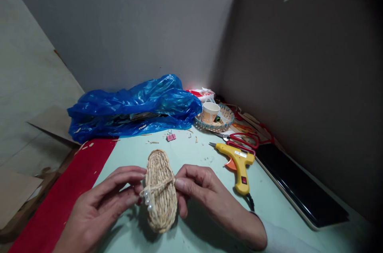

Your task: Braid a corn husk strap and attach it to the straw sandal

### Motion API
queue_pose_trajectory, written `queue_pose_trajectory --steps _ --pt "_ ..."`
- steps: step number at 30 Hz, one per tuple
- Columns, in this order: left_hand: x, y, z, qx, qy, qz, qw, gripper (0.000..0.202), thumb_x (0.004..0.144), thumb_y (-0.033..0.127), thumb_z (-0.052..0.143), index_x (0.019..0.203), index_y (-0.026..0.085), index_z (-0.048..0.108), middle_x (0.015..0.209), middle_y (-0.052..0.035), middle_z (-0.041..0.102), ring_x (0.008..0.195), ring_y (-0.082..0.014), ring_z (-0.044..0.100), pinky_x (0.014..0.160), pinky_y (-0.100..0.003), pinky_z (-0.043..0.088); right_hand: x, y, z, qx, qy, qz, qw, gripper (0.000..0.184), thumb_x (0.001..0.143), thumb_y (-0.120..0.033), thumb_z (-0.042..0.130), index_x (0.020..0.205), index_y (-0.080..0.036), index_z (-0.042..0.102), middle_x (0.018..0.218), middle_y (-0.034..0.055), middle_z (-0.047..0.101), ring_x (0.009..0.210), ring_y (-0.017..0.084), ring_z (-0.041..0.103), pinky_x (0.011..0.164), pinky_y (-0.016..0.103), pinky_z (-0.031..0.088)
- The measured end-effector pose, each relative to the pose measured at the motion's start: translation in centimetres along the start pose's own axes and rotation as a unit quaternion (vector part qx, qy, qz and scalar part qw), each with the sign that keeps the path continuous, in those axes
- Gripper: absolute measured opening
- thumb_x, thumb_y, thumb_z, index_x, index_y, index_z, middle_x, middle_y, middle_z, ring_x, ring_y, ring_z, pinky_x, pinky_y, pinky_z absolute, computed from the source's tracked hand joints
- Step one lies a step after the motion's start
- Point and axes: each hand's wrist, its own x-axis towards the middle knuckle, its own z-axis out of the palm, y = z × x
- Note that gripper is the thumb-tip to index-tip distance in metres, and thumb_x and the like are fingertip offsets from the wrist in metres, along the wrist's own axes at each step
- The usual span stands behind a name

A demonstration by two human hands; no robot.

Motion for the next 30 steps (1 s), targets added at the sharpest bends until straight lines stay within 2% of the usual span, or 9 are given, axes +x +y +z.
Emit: queue_pose_trajectory --steps 2,5,7,12,16,19,22,26,30 --pt "0.1 -0.4 0.1 -0.085 -0.003 -0.095 0.992 0.033 0.073 0.037 0.078 0.105 0.031 0.074 0.099 -0.0034 0.075 0.093 -0.0256 0.07 0.075 -0.024 0.058 0.2 0.2 0.1 0.023 0.001 -0.003 1.0 0.03 0.091 -0.039 0.06 0.075 -0.013 0.058 0.057 0.0 0.061 0.052 0.009 0.056 0.061 0.023 0.043" --pt "0.1 -1.2 0.6 -0.223 -0.029 -0.208 0.952 0.053 0.07 0.039 0.08 0.119 0.028 0.064 0.109 -0.0063 0.074 0.097 -0.0307 0.071 0.08 -0.034 0.059 0.3 0.5 0.3 0.043 0.0 -0.001 0.999 0.031 0.089 -0.04 0.062 0.074 -0.013 0.059 0.058 0.0004 0.061 0.052 0.009 0.055 0.059 0.022 0.044" --pt "-0.1 -1.7 1.1 -0.272 -0.039 -0.24 0.931 0.059 0.066 0.034 0.084 0.12 0.026 0.062 0.115 -0.008 0.073 0.102 -0.0323 0.07 0.084 -0.036 0.059 0.3 0.6 0.5 0.043 -0.002 0.003 0.999 0.031 0.089 -0.039 0.061 0.075 -0.012 0.061 0.06 0.0007 0.06 0.053 0.009 0.054 0.058 0.022 0.044" --pt "-0.5 -2.3 1.6 -0.296 -0.039 -0.305 0.904 0.08 0.061 0.023 0.088 0.132 0.032 0.052 0.097 -0.0037 0.079 0.083 -0.0301 0.075 0.075 -0.038 0.062 0.0 0.5 0.8 -0.02 0.002 0.01 1.0 0.022 0.089 -0.027 0.06 0.076 -0.011 0.067 0.062 -0.0002 0.059 0.056 0.008 0.053 0.058 0.021 0.042" --pt "-0.6 -1.6 2.0 -0.295 -0.031 -0.325 0.898 0.074 0.063 0.02 0.087 0.129 0.032 0.055 0.096 -0.002 0.078 0.083 -0.0261 0.075 0.074 -0.033 0.062 -0.1 0.6 0.6 -0.072 0.012 0.003 0.997 0.018 0.089 -0.023 0.058 0.079 -0.012 0.068 0.064 -0.0009 0.058 0.059 0.009 0.05 0.058 0.022 0.04" --pt "-0.9 -0.5 2.8 -0.28 -0.082 -0.313 0.904 0.055 0.066 0.016 0.084 0.116 0.025 0.064 0.077 -0.0001 0.077 0.065 -0.0199 0.073 0.059 -0.026 0.06 -0.2 0.8 0.6 -0.1 0.002 -0.005 0.995 0.019 0.089 -0.025 0.057 0.08 -0.012 0.068 0.065 -0.0017 0.056 0.061 0.009 0.049 0.058 0.022 0.039" --pt "-1.1 0.3 3.3 -0.296 -0.071 -0.325 0.895 0.051 0.058 0.02 0.089 0.105 0.021 0.068 0.066 0.0015 0.074 0.057 -0.0192 0.071 0.049 -0.022 0.056 -0.3 0.6 0.8 -0.15 0.005 -0.015 0.988 0.019 0.089 -0.025 0.056 0.08 -0.014 0.068 0.066 -0.0021 0.056 0.062 0.01 0.048 0.058 0.022 0.039" --pt "-1.1 0.1 3.1 -0.304 -0.056 -0.343 0.887 0.057 0.055 0.018 0.09 0.107 0.024 0.065 0.083 -0.0002 0.078 0.07 -0.0234 0.075 0.05 -0.023 0.056 -0.5 0.1 1.1 -0.222 0.042 -0.033 0.974 0.018 0.086 -0.02 0.057 0.076 -0.015 0.071 0.063 -0.0023 0.06 0.061 0.01 0.05 0.059 0.021 0.041" --pt "-1.2 -0.3 2.6 -0.277 -0.059 -0.344 0.895 0.059 0.058 0.016 0.088 0.11 0.025 0.063 0.092 -0.0012 0.078 0.08 -0.0254 0.075 0.052 -0.023 0.056 -0.5 -0.1 1.3 -0.252 0.076 -0.047 0.964 0.019 0.084 -0.016 0.058 0.074 -0.016 0.073 0.063 -0.002 0.064 0.06 0.01 0.054 0.059 0.021 0.043"
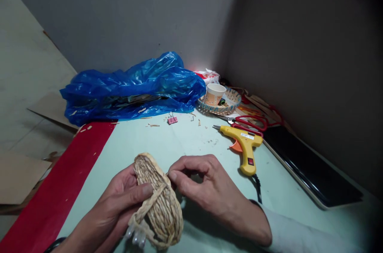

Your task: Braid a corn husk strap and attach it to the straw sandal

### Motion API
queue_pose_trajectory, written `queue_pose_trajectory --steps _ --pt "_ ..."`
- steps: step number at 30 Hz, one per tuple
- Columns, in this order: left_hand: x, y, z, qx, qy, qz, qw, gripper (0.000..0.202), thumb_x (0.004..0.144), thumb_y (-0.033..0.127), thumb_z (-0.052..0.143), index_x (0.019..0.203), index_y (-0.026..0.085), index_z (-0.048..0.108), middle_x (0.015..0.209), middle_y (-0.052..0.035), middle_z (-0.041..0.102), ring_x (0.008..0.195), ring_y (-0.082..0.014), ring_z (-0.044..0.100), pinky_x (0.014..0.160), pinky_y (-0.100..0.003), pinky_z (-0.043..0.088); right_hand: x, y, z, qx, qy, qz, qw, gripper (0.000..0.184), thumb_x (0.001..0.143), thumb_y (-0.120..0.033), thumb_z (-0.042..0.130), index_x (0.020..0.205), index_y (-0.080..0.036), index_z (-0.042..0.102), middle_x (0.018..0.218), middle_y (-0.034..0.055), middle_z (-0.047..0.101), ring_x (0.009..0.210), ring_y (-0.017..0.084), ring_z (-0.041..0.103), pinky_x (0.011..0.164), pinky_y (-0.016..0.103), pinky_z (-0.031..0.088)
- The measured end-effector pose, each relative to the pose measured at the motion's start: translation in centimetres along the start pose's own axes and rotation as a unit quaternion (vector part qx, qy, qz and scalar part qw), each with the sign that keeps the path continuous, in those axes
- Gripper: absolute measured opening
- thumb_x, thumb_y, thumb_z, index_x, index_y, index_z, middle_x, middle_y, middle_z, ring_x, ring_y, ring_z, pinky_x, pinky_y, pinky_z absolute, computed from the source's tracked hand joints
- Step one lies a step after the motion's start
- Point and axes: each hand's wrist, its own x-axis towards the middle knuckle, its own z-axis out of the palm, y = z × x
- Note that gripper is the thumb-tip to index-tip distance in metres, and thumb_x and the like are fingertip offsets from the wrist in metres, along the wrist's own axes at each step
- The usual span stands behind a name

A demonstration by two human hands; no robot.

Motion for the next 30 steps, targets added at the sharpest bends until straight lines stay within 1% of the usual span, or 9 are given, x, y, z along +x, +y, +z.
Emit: queue_pose_trajectory --steps 4,8,12,14,15,18,23,27,30 --pt "0.0 0.2 -0.1 0.025 0.004 0.011 1.0 0.059 0.058 0.017 0.087 0.111 0.024 0.064 0.09 -0.0025 0.078 0.083 -0.0262 0.075 0.049 -0.021 0.054 -0.1 -0.2 0.2 0.003 0.013 0.011 1.0 0.019 0.082 -0.012 0.059 0.071 -0.016 0.073 0.061 -0.002 0.065 0.058 0.009 0.055 0.057 0.019 0.042" --pt "-0.1 0.3 0.3 0.036 -0.011 0.013 0.999 0.048 0.056 0.008 0.084 0.098 0.024 0.069 0.082 0.0 0.078 0.078 -0.0249 0.074 0.052 -0.023 0.055 -0.3 -0.3 0.4 -0.016 0.019 0.008 1.0 0.019 0.082 -0.013 0.059 0.069 -0.015 0.073 0.06 -0.0012 0.066 0.057 0.01 0.056 0.057 0.02 0.043" --pt "-0.5 -0.2 0.7 0.042 -0.106 0.003 0.993 0.024 0.062 0.013 0.082 0.081 0.022 0.071 0.066 0.0024 0.072 0.063 -0.0204 0.071 0.054 -0.025 0.055 0.0 0.0 -0.3 -0.035 0.056 -0.002 0.998 0.02 0.082 -0.012 0.059 0.066 -0.015 0.07 0.059 -0.0014 0.066 0.059 0.011 0.057 0.057 0.021 0.042" --pt "-0.6 -0.3 0.7 0.046 -0.149 -0.001 0.988 0.023 0.064 0.014 0.082 0.083 0.02 0.072 0.066 0.0006 0.071 0.061 -0.0197 0.071 0.055 -0.026 0.054 0.4 0.3 -0.9 -0.028 0.078 -0.007 0.997 0.021 0.085 -0.014 0.059 0.067 -0.016 0.07 0.061 -0.0017 0.067 0.058 0.01 0.055 0.055 0.02 0.04" --pt "-0.6 -0.4 0.6 0.047 -0.152 -0.003 0.987 0.025 0.065 0.013 0.082 0.087 0.02 0.072 0.068 -0.0005 0.073 0.06 -0.0198 0.071 0.055 -0.026 0.054 0.6 0.5 -1.2 -0.016 0.081 -0.01 0.997 0.021 0.087 -0.017 0.059 0.069 -0.016 0.07 0.063 -0.0017 0.068 0.057 0.01 0.053 0.054 0.02 0.039" --pt "-0.4 -0.2 0.0 0.034 -0.112 -0.007 0.993 0.035 0.064 0.008 0.08 0.094 0.024 0.072 0.076 -0.001 0.076 0.058 -0.0202 0.071 0.054 -0.028 0.056 0.9 0.7 -1.6 0.046 0.052 -0.02 0.997 0.019 0.091 -0.025 0.058 0.083 -0.017 0.073 0.072 0.0 0.072 0.059 0.01 0.053 0.056 0.021 0.04" --pt "-0.2 0.1 -0.2 0.009 -0.063 0.0 0.998 0.051 0.063 0.005 0.08 0.107 0.028 0.069 0.083 0.0004 0.078 0.057 -0.0195 0.071 0.054 -0.03 0.058 0.7 0.6 -1.4 0.143 -0.031 0.011 0.989 0.016 0.091 -0.02 0.057 0.09 -0.015 0.072 0.078 0.0016 0.071 0.06 0.009 0.052 0.059 0.021 0.041" --pt "-0.3 0.0 -0.1 0.008 -0.071 0.013 0.997 0.039 0.072 0.017 0.078 0.109 0.026 0.07 0.086 -0.0029 0.078 0.064 -0.0224 0.073 0.057 -0.031 0.059 0.4 0.3 -1.4 0.212 -0.105 0.052 0.97 0.021 0.093 -0.03 0.058 0.091 -0.014 0.07 0.08 0.0022 0.067 0.06 0.008 0.049 0.06 0.022 0.041" --pt "-0.2 0.0 -0.1 0.016 -0.07 0.023 0.997 0.036 0.07 0.016 0.078 0.104 0.025 0.072 0.088 -0.0036 0.078 0.074 -0.026 0.074 0.057 -0.03 0.059 0.4 0.3 -1.1 0.216 -0.125 0.07 0.966 0.023 0.088 -0.036 0.065 0.088 -0.013 0.069 0.074 -0.0003 0.06 0.061 0.009 0.049 0.06 0.022 0.04"
